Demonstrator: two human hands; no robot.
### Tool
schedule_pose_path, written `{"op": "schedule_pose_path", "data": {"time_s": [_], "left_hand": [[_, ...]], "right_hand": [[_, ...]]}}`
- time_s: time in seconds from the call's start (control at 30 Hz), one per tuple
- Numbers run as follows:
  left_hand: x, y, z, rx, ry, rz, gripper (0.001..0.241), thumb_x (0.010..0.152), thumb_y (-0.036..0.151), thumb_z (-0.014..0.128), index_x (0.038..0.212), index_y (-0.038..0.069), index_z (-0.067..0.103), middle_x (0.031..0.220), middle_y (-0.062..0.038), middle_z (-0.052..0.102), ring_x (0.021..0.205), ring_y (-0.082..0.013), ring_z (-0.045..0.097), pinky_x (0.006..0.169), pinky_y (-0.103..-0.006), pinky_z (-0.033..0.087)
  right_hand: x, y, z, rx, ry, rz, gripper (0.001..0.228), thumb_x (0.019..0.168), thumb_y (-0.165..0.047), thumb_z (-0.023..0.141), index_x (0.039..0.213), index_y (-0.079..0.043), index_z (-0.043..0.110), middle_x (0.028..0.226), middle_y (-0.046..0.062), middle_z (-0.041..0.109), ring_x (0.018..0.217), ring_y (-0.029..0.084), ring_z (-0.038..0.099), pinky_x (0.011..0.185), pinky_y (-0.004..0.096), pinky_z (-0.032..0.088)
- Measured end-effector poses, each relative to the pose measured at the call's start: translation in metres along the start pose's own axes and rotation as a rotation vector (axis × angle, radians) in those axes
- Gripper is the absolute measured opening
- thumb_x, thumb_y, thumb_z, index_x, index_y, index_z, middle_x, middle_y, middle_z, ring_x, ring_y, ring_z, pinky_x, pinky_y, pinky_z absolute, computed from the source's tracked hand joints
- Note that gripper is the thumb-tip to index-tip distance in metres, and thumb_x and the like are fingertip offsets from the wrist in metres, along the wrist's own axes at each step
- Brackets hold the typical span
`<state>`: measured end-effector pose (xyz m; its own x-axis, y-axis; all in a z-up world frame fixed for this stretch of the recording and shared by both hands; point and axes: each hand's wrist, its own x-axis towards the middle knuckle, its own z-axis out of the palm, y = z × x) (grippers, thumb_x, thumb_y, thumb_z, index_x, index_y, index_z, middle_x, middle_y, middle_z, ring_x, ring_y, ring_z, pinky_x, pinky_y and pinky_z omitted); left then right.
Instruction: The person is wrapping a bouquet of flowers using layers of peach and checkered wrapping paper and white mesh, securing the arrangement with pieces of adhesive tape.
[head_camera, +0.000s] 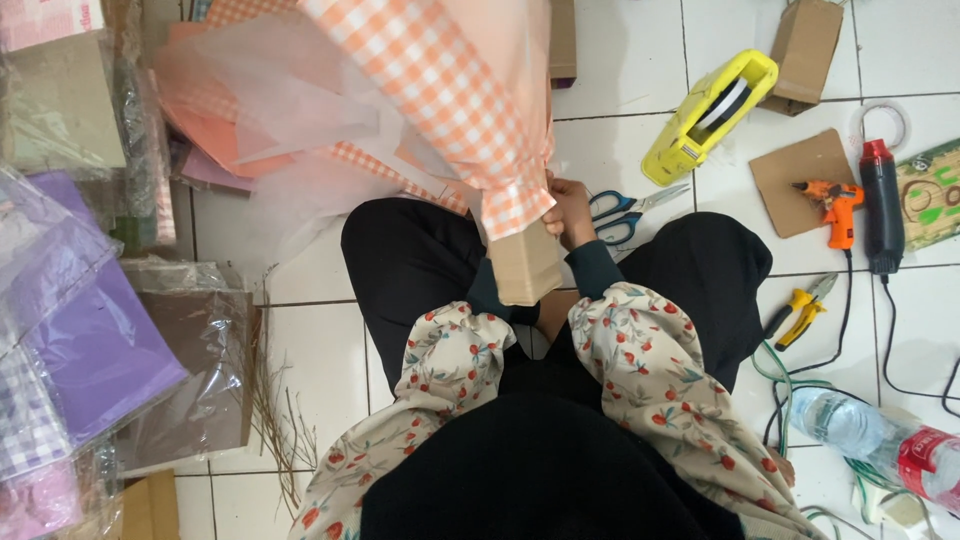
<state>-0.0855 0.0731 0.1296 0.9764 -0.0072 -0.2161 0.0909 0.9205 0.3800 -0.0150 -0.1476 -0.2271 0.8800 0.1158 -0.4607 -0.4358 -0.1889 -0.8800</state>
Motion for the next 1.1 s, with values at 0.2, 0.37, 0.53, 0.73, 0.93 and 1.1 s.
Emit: {"op": "schedule_pose_path", "data": {"time_s": [0.2,0.37,0.53,0.73,0.93,1.1], "left_hand": [[-0.004,-0.030,-0.054,-0.021,-0.057,0.000,0.047,0.110,0.043,0.054,0.149,0.018,0.043,0.135,-0.015,0.063,0.117,-0.0328,0.068,0.100,-0.0479,0.055],[-0.014,-0.024,-0.023,0.263,0.175,0.231,0.032,0.102,0.026,0.070,0.128,0.011,0.058,0.106,0.000,0.071,0.091,-0.0162,0.070,0.085,-0.0304,0.059],[-0.005,-0.014,-0.035,1.269,0.361,0.521,0.034,0.085,0.037,0.084,0.098,0.015,0.061,0.093,-0.002,0.061,0.097,-0.0275,0.065,0.088,-0.0413,0.052],[-0.018,-0.016,-0.003,1.654,0.175,0.421,0.036,0.080,0.015,0.074,0.108,0.016,0.052,0.109,-0.001,0.055,0.103,-0.0380,0.065,0.088,-0.0507,0.057],[-0.014,-0.015,-0.006,1.940,0.132,0.516,0.042,0.084,0.025,0.076,0.118,0.012,0.056,0.122,-0.008,0.060,0.094,-0.0450,0.069,0.083,-0.0553,0.061],[0.000,-0.028,-0.025,2.178,0.114,0.610,0.027,0.080,0.035,0.077,0.090,0.010,0.070,0.085,-0.006,0.062,0.082,-0.0311,0.070,0.072,-0.0412,0.061]], "right_hand": [[-0.027,-0.079,0.043,-0.025,0.052,-0.048,0.026,0.100,-0.013,0.053,0.110,0.006,0.068,0.070,0.006,0.059,0.052,0.010,0.051,0.043,0.021,0.038],[-0.113,-0.155,-0.022,-0.234,0.164,-0.191,0.027,0.100,-0.021,0.054,0.102,-0.003,0.073,0.073,0.014,0.066,0.063,0.023,0.061,0.055,0.035,0.048],[-0.221,-0.306,-0.002,-0.279,0.052,-0.362,0.021,0.096,-0.013,0.060,0.079,-0.009,0.071,0.059,0.002,0.057,0.054,0.010,0.050,0.051,0.024,0.041],[-0.265,-0.400,0.038,-0.612,-0.303,-0.689,0.019,0.095,-0.009,0.066,0.110,-0.004,0.076,0.073,0.015,0.073,0.074,0.036,0.071,0.070,0.047,0.055],[-0.213,-0.398,0.034,-0.815,-0.274,-0.657,0.051,0.093,-0.012,0.064,0.144,-0.008,0.062,0.091,0.020,0.073,0.099,0.046,0.067,0.085,0.059,0.052],[-0.182,-0.415,0.063,-1.138,-0.335,-0.467,0.039,0.091,-0.030,0.066,0.123,-0.010,0.074,0.088,0.021,0.074,0.095,0.047,0.070,0.083,0.057,0.056]]}}
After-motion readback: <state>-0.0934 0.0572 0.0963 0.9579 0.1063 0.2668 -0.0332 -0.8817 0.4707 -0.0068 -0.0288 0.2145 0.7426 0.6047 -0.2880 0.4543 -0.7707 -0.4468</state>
